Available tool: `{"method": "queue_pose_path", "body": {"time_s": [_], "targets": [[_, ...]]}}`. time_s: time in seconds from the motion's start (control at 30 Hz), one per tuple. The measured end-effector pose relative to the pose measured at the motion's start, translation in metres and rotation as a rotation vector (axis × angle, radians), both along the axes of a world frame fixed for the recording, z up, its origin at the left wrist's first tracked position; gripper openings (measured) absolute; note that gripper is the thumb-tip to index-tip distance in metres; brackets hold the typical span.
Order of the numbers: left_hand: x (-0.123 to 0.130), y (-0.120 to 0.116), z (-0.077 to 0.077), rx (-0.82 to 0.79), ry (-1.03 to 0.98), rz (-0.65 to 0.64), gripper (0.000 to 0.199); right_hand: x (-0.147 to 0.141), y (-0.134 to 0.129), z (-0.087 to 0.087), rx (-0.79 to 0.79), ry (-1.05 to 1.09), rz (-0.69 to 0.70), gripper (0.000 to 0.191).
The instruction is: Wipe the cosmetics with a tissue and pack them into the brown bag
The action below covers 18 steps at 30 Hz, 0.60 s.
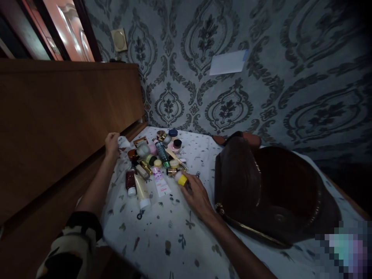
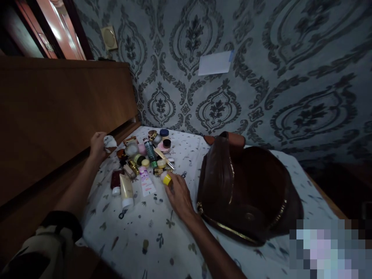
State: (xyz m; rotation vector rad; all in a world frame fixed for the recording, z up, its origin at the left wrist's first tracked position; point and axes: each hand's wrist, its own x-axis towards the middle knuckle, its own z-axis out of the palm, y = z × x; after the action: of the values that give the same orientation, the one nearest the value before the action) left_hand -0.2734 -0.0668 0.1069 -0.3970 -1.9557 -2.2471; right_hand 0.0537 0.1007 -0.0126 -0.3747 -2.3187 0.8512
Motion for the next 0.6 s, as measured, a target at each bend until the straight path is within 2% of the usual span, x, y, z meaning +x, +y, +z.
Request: {"method": "queue_pose_path", "body": {"time_s": [0.13,0.37,0.5,0.6], "targets": [[-0.011,0.006,-0.013,-0.165,0.067,-0.057,0.013,0.0,0.0,0.0,0.005,0.007,0.0,0.042],[-0.034,0.03,-0.04,-0.461,0.158,-0.298,0.034,0.0,0.0,-0.002,0.002,0.0,-0.016,0.043],[-0.053,0.039,-0.058,-0.555,0.143,-0.303,0.031,0.0,0.001,-0.002,-0.013,-0.01,-0.022,0.043],[-0.066,0.043,-0.065,-0.646,0.101,-0.28,0.028,0.0,0.003,-0.001,-0.013,-0.001,-0.01,0.043]]}}
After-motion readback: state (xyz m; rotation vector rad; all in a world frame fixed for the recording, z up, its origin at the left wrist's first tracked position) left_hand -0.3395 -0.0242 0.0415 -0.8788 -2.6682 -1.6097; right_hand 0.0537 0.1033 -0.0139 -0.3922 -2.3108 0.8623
